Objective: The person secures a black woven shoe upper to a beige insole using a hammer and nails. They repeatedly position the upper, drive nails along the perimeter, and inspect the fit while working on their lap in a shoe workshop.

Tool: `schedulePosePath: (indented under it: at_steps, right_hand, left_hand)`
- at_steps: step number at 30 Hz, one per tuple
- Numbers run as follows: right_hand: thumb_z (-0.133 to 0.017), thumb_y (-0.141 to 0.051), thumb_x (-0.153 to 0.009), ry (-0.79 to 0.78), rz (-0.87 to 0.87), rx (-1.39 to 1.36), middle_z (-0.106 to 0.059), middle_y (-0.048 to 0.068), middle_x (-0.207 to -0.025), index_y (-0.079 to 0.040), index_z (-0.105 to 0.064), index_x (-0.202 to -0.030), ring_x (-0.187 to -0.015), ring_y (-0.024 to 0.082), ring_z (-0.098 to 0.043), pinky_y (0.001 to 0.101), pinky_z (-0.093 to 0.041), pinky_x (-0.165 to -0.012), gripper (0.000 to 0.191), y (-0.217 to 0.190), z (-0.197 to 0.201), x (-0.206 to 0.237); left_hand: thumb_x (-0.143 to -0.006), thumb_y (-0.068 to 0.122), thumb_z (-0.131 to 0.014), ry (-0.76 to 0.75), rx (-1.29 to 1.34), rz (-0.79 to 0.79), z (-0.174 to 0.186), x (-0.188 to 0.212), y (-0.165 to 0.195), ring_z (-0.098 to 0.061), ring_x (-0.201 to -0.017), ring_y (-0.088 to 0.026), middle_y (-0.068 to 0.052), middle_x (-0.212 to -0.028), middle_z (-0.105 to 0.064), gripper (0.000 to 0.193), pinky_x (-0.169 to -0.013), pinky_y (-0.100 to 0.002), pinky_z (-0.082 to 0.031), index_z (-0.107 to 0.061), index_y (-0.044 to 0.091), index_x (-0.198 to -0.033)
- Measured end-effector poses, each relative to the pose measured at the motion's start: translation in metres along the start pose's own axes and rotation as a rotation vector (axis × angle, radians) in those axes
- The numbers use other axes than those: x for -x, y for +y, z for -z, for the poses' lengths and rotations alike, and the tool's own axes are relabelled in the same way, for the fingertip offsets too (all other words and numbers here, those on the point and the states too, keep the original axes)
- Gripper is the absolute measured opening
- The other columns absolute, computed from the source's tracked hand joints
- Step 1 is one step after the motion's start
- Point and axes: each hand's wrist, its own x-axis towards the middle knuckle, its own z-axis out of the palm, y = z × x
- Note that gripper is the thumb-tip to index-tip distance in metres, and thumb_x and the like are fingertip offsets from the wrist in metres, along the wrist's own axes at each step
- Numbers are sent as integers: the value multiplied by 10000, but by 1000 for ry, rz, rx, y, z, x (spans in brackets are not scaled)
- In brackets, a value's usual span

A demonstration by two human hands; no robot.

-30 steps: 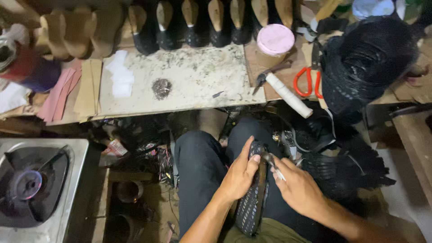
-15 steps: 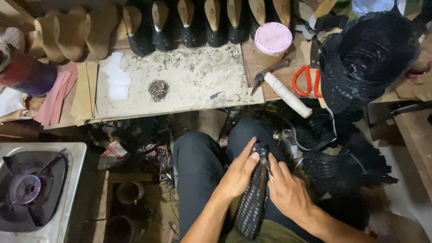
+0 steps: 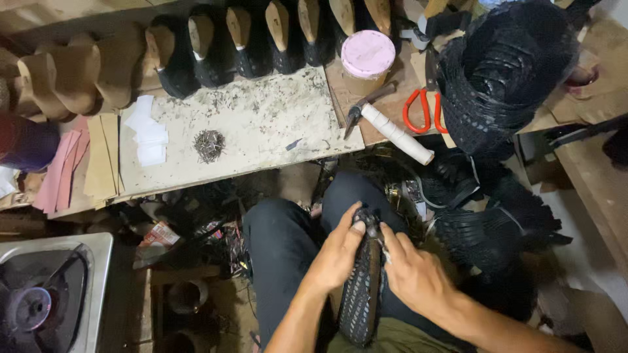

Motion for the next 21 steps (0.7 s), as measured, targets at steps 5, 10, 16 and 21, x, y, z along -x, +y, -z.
schedulePosePath:
  at_steps: [5,10,16,21]
  right_hand:
    - [-645,-81,-798,89,41,-153,-630,224,-1130,-2,-416,-1482,-744,438,-686,501,-561,-648,725,-2,-10,5]
    - [-596,-90,-882,-92,33,-342,-691,172,-992,-35,-519,-1359,-838,415,-708,499,-554,-690,487,7,25,7]
    - [-607,-133,-851,-74,-45,-84,-645,201,-1101,-6,-428,-1448,-762,409,-693,492,-564,-669,636,-15,24,20]
    - [-621,-123,-832,-14,-16,-206,-657,188,-1053,-25,-455,-1463,-751,401,-692,500,-549,-647,660,-21,18,30]
  left_hand:
    - [-1019,275,-401,-13,-188,67,8,1,4,-639,-1177,-404,-271,-1203,-656,501,-1007,-426,-469,-415,85,-1482]
    - [-1030,248,-404,70,-271,-9,-9,12,15,-630,-1147,-426,-272,-1201,-651,478,-979,-444,-469,-407,55,-1467]
    - [-1002,220,-420,-67,-183,29,1,18,29,-665,-1110,-397,-257,-1156,-671,516,-970,-425,-487,-365,57,-1488]
    - [-958,162,-434,-15,-310,96,-1,31,42,-653,-1049,-420,-254,-1090,-673,518,-933,-447,-486,-391,69,-1466]
